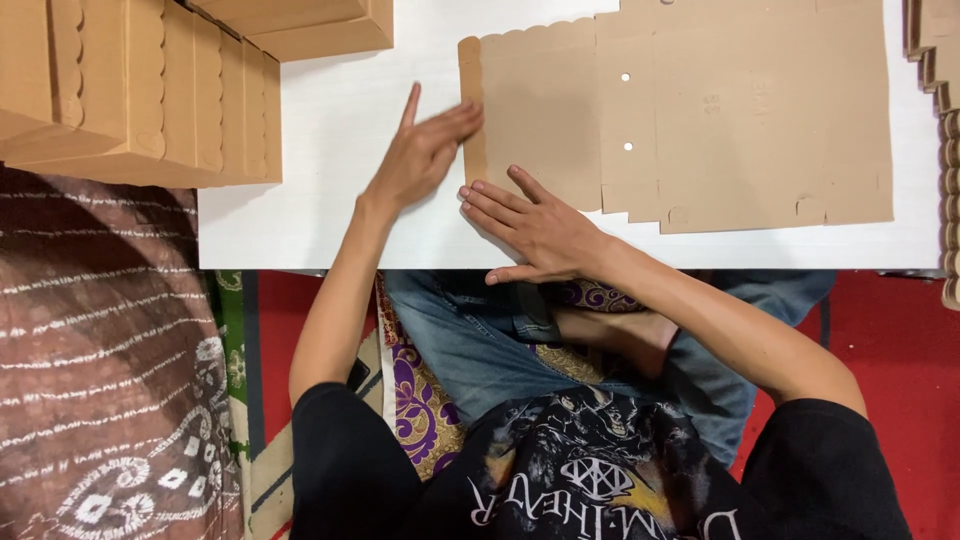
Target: Folding pre-cut cardboard sheets into boxes and stacking them.
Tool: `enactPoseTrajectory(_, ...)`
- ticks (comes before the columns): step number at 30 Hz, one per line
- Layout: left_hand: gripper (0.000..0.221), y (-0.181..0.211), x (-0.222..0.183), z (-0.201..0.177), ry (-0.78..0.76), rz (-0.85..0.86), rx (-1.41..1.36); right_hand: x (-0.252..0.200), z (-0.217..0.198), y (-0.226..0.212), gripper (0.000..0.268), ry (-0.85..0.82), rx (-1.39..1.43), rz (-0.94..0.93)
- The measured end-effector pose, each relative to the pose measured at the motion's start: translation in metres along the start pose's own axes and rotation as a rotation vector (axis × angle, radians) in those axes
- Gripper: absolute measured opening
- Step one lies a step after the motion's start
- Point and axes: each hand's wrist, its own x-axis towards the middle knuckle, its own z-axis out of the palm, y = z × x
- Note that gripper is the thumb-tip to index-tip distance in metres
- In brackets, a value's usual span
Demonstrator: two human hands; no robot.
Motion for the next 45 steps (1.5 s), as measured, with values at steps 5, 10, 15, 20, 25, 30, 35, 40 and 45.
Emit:
enactPoseTrajectory(5,0.046,-0.031,0.039,-0.008,0.034,-0.042,-0.023,0.001,-0.001,-0.001,0.095,-0.015,0.009,0.001)
enactPoseTrajectory(10,0.048,-0.044,0.056,-0.006,0.125,-0.071,-0.077,0.0,-0.002,0.0,0.093,-0.008,0.02,0.001)
enactPoseTrajectory(15,0.046,-0.043,0.056,-0.005,0.161,-0.104,-0.11,0.014,-0.004,0.018,0.095,-0.034,0.056,0.022)
enactPoseTrajectory(20,0.047,-0.037,0.055,-0.008,0.134,-0.128,-0.124,0.056,-0.058,0.05,0.102,-0.258,0.235,0.239)
enactPoseTrajectory(25,0.051,-0.038,0.056,-0.009,0.135,-0.121,-0.132,0.069,-0.013,0.105,0.101,-0.167,0.17,0.229)
enactPoseTrajectory(30,0.053,-0.037,0.056,-0.009,0.143,-0.134,-0.148,0.063,-0.024,0.08,0.115,-0.144,0.145,0.22)
enactPoseTrajectory(35,0.05,-0.04,0.056,-0.007,0.151,-0.105,-0.124,0.048,-0.017,0.049,0.114,-0.194,0.142,0.159)
enactPoseTrajectory(40,0.049,-0.042,0.056,-0.006,0.149,-0.098,-0.128,0.023,0.002,0.014,0.113,-0.16,0.067,0.083)
enactPoseTrajectory(45,0.05,-0.039,0.054,-0.006,0.144,-0.09,-0.12,0.004,0.003,-0.007,0.101,-0.012,0.016,-0.003)
